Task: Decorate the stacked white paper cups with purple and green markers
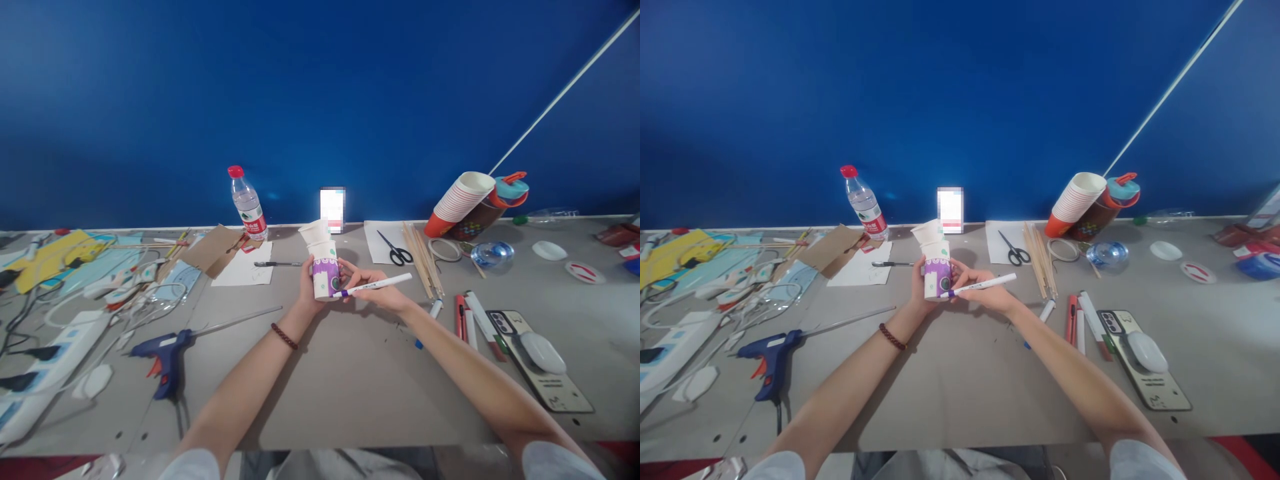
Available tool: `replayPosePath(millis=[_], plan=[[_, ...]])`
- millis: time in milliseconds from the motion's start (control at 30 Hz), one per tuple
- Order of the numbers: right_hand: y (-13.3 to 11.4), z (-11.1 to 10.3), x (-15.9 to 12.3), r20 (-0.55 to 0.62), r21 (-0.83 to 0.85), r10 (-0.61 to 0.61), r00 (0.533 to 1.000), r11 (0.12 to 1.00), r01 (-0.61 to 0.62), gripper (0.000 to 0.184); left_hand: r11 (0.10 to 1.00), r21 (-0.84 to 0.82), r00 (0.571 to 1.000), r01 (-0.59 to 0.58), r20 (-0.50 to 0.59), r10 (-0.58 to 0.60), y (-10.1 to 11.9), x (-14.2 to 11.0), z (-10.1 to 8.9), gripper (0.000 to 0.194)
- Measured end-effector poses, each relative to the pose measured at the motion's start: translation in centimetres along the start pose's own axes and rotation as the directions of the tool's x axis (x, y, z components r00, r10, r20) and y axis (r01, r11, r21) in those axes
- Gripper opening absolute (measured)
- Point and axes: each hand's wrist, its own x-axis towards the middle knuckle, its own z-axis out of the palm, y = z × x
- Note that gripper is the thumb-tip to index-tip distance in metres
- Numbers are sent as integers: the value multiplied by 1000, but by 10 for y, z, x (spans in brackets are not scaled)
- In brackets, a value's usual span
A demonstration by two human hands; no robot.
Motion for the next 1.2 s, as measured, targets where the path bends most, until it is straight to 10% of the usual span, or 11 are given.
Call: replayPosePath(millis=[700, 1200], plan=[[6, 0, 7, -288, -15, -22, 957, 1000, 19, 26, 994, 87, 997, -63, 55, 59, -3, 2, 3, 45], [2, 0, 4, -133, -4, -17, 991, 1000, 17, 22, 996, 91, 1000, -15, 18, 13, 0, -1, 3, 48]])
